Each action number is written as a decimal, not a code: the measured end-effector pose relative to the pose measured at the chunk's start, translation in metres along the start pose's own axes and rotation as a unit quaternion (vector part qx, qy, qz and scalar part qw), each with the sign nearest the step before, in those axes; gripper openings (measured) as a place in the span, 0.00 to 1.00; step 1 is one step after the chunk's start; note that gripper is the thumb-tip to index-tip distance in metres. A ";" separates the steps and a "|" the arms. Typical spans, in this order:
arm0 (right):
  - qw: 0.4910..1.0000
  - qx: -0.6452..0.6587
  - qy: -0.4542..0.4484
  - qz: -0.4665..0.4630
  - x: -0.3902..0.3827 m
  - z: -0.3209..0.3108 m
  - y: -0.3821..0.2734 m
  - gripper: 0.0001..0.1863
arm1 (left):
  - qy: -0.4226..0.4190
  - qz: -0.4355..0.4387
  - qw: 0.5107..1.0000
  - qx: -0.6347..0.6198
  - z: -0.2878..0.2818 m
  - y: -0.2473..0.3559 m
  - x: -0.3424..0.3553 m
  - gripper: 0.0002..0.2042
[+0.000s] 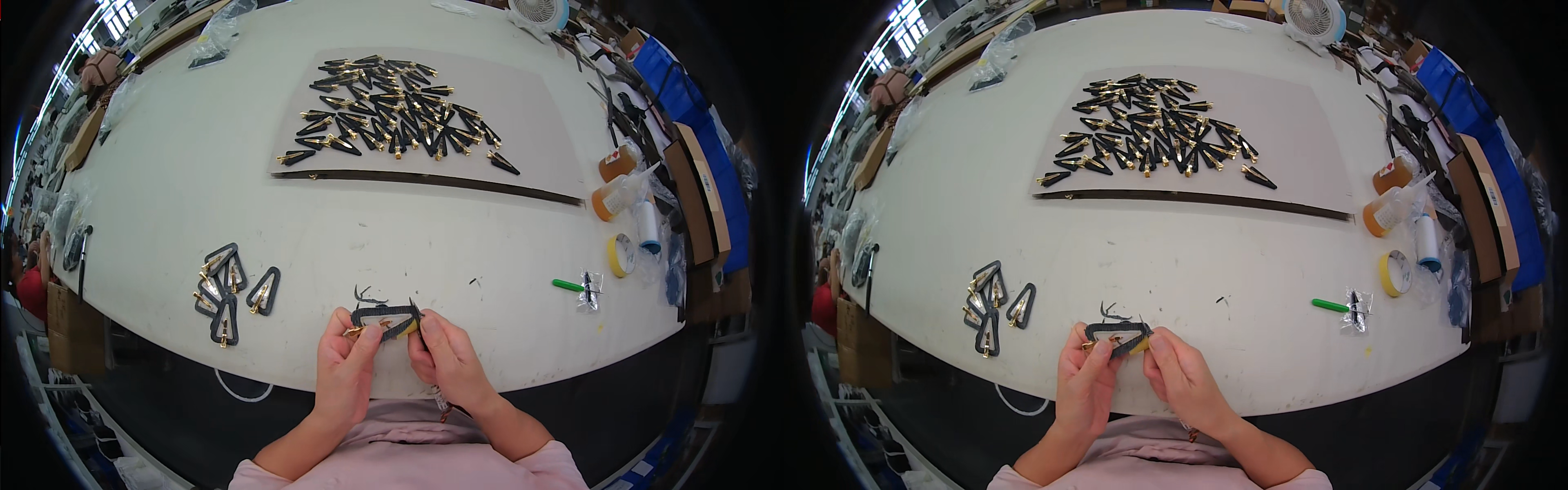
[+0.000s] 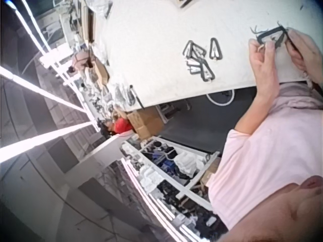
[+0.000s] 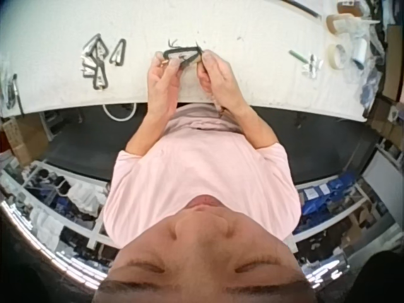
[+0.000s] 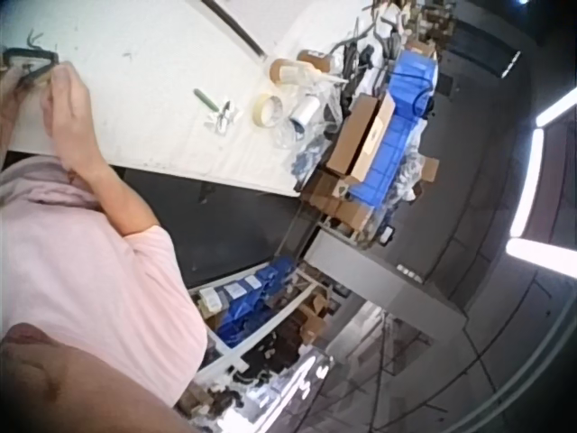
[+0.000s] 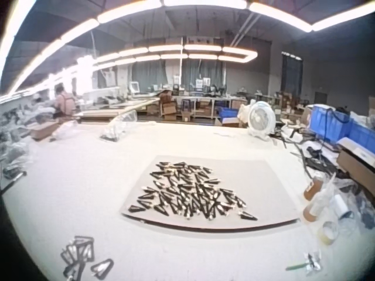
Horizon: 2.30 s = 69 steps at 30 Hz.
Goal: The person trims excess material from small black triangular leather components using handheld nippers.
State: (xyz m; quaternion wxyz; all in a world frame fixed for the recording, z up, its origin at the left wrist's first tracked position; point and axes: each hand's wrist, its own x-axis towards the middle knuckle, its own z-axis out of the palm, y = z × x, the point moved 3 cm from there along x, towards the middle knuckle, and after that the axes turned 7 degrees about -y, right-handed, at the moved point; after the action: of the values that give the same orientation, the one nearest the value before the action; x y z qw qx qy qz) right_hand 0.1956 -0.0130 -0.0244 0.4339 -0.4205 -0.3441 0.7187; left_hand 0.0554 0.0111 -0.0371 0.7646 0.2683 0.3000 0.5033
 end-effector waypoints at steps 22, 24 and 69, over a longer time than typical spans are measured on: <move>0.999 -0.044 -0.009 0.010 0.000 -0.005 -0.002 0.21 | -0.015 -0.043 0.999 0.014 0.004 0.013 0.006 0.05; 0.997 -0.072 -0.014 0.007 0.000 -0.006 -0.004 0.20 | -0.018 -0.042 0.999 0.007 0.003 0.014 0.006 0.06; 0.993 -0.082 0.031 -0.082 0.002 0.008 -0.012 0.12 | 0.007 0.030 0.997 0.065 0.016 0.048 0.015 0.07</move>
State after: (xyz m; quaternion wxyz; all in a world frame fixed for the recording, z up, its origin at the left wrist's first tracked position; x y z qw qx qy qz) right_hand 0.1918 -0.0076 -0.0108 0.4661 -0.4467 -0.4213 0.6369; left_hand 0.0421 0.0403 0.0052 0.7280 0.3229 0.3296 0.5071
